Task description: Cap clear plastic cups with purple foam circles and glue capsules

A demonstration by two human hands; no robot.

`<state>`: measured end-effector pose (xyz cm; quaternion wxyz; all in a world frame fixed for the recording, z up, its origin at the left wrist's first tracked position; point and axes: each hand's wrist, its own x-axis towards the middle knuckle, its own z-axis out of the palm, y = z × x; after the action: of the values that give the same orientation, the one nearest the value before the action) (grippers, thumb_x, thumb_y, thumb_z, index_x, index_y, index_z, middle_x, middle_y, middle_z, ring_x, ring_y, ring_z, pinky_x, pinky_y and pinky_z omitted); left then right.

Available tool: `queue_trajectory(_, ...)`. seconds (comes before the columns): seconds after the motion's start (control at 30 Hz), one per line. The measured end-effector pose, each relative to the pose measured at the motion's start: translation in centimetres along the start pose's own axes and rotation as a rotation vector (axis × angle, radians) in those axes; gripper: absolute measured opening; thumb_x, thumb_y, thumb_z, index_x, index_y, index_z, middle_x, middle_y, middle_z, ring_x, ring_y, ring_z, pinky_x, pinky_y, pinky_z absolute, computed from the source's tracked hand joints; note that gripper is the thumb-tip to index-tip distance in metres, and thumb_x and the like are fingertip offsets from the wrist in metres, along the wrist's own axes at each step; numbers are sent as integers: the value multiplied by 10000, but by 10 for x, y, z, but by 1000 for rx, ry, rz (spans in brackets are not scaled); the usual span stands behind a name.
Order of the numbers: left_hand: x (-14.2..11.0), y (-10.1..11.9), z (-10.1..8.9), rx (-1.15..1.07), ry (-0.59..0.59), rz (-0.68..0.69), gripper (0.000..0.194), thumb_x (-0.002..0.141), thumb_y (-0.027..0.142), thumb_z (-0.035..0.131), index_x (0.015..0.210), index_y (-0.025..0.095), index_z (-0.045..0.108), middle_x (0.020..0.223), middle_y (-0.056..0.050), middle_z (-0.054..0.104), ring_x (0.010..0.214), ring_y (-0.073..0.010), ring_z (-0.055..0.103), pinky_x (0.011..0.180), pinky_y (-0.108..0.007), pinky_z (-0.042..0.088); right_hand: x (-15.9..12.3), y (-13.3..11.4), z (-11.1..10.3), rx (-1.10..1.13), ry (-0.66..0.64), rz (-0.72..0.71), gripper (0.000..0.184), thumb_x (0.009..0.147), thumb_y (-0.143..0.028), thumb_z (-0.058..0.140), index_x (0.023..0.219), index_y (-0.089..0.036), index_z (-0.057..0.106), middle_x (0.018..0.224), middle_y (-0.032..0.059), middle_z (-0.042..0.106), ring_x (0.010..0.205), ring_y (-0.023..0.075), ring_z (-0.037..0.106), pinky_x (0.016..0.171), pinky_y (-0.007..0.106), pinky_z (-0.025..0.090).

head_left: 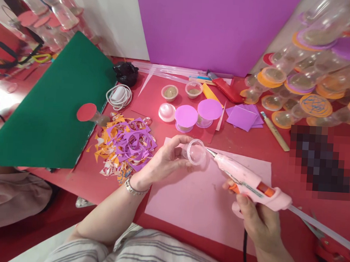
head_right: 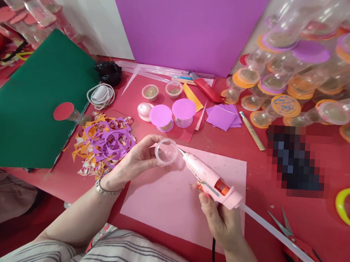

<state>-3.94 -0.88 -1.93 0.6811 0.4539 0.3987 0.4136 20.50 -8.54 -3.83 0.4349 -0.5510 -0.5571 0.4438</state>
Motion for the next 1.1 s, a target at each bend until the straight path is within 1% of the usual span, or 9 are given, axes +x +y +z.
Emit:
queue_trajectory(0.13,0,2,0,-3,-7,-8,420,817,261,818,1175,215,603,1183,-69,695,883,-138,677,771,-256,568,0,-2,2,15,2,13,209,996,-413,601,1004,-216,670,839,70,721,559,133,544,430,245,421)
queue_trajectory(0.23,0,2,0,15,-1,-7,416,821,247,813,1186,214,618,1182,-71,700,901,-141,677,792,-257,564,-1,-4,3,9,27,28,197,985,-418,622,972,-226,668,856,67,724,549,128,516,407,242,374)
queue_trajectory(0.3,0,1,0,15,4,-5,425,813,250,822,1188,215,628,1202,-78,698,926,-149,680,809,-261,564,0,-4,4,12,26,42,191,984,-418,622,954,-234,662,809,50,707,536,128,504,398,240,362)
queue_trajectory(0.43,0,-1,-1,-14,-7,-1,436,819,292,824,1210,228,641,1178,-68,703,927,-148,680,822,-263,563,3,-1,0,-19,-14,-12,181,995,-373,603,918,-220,661,688,19,653,485,123,513,401,240,404)
queue_trajectory(0.53,0,-1,-1,-12,-22,-2,461,818,325,827,1229,226,643,1111,-60,708,897,-146,674,815,-266,561,6,4,-4,-86,-37,-135,149,995,-313,596,924,-206,671,679,21,667,484,129,560,418,236,451)
queue_trajectory(0.67,-1,1,0,16,-24,-26,474,811,322,832,1231,207,644,1069,-55,709,899,-149,666,820,-268,555,7,9,-6,-162,4,-236,113,979,-287,617,941,-206,685,704,23,700,538,146,626,496,242,527)
queue_trajectory(0.83,0,2,1,21,-26,-26,467,818,305,823,1242,210,651,1059,-52,723,903,-156,675,813,-269,551,6,12,-6,-185,4,-238,145,980,-323,613,959,-199,686,721,37,714,578,169,665,505,248,552)
queue_trajectory(0.97,0,3,-1,5,-16,8,455,821,276,820,1243,219,660,1169,-72,727,949,-164,693,827,-266,555,4,15,-6,-203,14,-200,191,975,-375,620,946,-195,678,730,50,716,606,185,680,534,271,577)
queue_trajectory(1.1,1,5,-2,-29,-12,19,408,832,208,802,1215,215,663,1242,-82,723,988,-167,705,841,-261,566,3,16,-6,-195,11,-207,166,964,-364,635,940,-203,671,744,42,713,630,181,688,561,261,580)
